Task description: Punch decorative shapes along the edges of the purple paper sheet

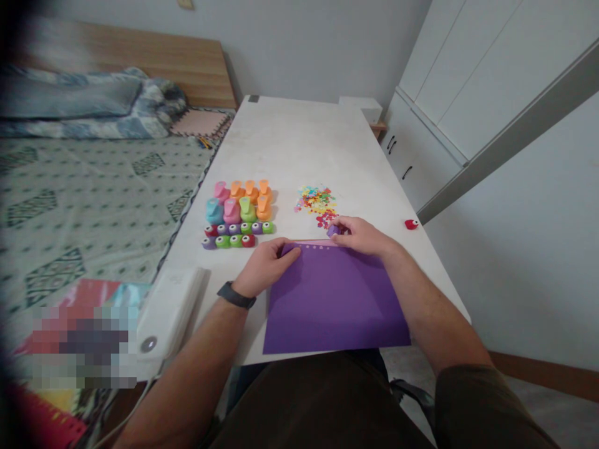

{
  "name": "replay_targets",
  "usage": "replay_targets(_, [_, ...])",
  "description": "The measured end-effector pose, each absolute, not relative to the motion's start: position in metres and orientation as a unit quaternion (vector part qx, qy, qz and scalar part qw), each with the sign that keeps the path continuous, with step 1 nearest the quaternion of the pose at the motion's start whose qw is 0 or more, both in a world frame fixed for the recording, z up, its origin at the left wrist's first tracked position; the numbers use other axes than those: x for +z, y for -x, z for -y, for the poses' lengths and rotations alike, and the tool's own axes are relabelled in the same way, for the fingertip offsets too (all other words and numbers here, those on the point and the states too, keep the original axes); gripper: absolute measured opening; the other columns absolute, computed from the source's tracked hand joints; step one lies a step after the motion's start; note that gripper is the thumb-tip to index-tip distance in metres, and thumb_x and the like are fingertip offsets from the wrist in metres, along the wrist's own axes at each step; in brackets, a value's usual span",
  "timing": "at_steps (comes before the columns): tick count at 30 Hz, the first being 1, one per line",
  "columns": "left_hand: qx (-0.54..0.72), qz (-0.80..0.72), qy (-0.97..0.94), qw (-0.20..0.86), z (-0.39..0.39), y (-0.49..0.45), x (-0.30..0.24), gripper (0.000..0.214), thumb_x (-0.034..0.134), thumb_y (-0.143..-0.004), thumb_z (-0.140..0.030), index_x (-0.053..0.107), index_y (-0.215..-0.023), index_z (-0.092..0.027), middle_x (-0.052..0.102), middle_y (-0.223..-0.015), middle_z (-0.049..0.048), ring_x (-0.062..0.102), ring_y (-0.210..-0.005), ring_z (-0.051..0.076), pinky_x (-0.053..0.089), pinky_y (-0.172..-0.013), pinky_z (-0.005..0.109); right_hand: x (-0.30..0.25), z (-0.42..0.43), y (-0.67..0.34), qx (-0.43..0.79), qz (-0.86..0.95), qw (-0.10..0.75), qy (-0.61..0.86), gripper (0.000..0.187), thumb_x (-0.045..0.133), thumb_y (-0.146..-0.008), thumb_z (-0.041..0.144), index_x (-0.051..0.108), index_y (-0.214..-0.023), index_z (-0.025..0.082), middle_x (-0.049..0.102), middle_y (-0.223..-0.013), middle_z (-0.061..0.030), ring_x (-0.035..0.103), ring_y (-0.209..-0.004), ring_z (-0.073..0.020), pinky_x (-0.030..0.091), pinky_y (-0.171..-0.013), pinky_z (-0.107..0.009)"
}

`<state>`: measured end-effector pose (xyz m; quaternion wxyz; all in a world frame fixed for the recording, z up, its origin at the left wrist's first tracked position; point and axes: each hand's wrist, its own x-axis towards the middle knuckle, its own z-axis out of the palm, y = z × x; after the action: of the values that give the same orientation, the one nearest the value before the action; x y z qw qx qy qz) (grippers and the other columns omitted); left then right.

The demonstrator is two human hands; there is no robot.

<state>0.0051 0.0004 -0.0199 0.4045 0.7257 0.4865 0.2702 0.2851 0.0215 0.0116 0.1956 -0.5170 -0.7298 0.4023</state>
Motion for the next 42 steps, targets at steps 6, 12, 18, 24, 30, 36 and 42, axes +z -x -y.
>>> replay_targets(6, [0.263,-0.497,-0.721,0.406,0.000,-0.005,-0.020,0.034,0.056,-0.091,-0.048,0.072,-0.092,-0.017,0.065,-0.072,-0.0005,0.053,-0.064,0.014,0.036,-0.058,0.026,0.008,-0.020,-0.284,0.515,0.624,0.287,0.513,0.040,0.063,-0.091,0.048,0.067,-0.114,0.016,0.069,-0.107,-0.0088,0.059,-0.091,-0.0184,0.045,-0.080,-0.031])
replay_targets(12, [0.265,-0.494,-0.722,0.406,0.000,-0.005,-0.020,0.035,0.055,-0.091,-0.048,0.072,-0.091,-0.017,0.065,-0.071,-0.0003,0.052,-0.063,0.014,0.035,-0.057,0.026,0.007,-0.022,-0.280,0.537,0.578,0.298,0.537,0.043,0.062,-0.090,0.054,0.070,-0.105,0.015,0.073,-0.101,-0.0111,0.060,-0.084,-0.0178,0.044,-0.070,-0.029])
replay_targets(18, [0.266,-0.494,-0.725,0.400,0.000,-0.005,-0.017,0.035,0.056,-0.091,-0.048,0.072,-0.089,-0.017,0.065,-0.071,0.0003,0.052,-0.064,0.015,0.035,-0.058,0.026,0.002,-0.029,-0.280,0.559,0.526,0.318,0.556,0.046,0.064,-0.087,0.059,0.070,-0.099,0.015,0.075,-0.097,-0.0137,0.061,-0.076,-0.0174,0.042,-0.062,-0.029])
replay_targets(24, [0.270,-0.495,-0.719,0.407,0.000,-0.006,-0.016,0.032,0.057,-0.090,-0.046,0.073,-0.090,-0.017,0.065,-0.071,-0.0001,0.051,-0.063,0.014,0.035,-0.058,0.026,-0.006,-0.040,-0.280,0.512,0.542,0.314,0.587,0.041,0.063,-0.088,0.054,0.071,-0.098,0.015,0.074,-0.093,-0.0118,0.062,-0.080,-0.0181,0.038,-0.059,-0.028])
replay_targets(30, [0.265,-0.496,-0.724,0.400,0.001,-0.006,-0.016,0.034,0.056,-0.091,-0.046,0.073,-0.093,-0.017,0.067,-0.074,0.0005,0.052,-0.065,0.014,0.037,-0.059,0.026,-0.008,-0.047,-0.279,0.475,0.557,0.293,0.615,0.043,0.064,-0.086,0.056,0.073,-0.098,0.015,0.073,-0.090,-0.0103,0.059,-0.079,-0.0183,0.038,-0.061,-0.029])
replay_targets(36, [0.267,-0.495,-0.726,0.395,0.001,-0.006,-0.015,0.033,0.056,-0.091,-0.046,0.073,-0.092,-0.017,0.067,-0.073,0.0007,0.053,-0.065,0.015,0.038,-0.059,0.026,-0.007,-0.049,-0.278,0.460,0.567,0.283,0.623,0.045,0.064,-0.085,0.058,0.073,-0.099,0.016,0.072,-0.090,-0.0095,0.056,-0.076,-0.0176,0.036,-0.061,-0.029])
replay_targets(42, [0.268,-0.496,-0.722,0.400,0.002,-0.006,-0.013,0.032,0.057,-0.091,-0.044,0.073,-0.091,-0.017,0.067,-0.073,0.0008,0.053,-0.065,0.015,0.037,-0.059,0.027,-0.009,-0.050,-0.279,0.463,0.562,0.284,0.624,0.047,0.064,-0.085,0.059,0.072,-0.103,0.016,0.070,-0.084,-0.0077,0.052,-0.070,-0.0157,0.033,-0.059,-0.029])
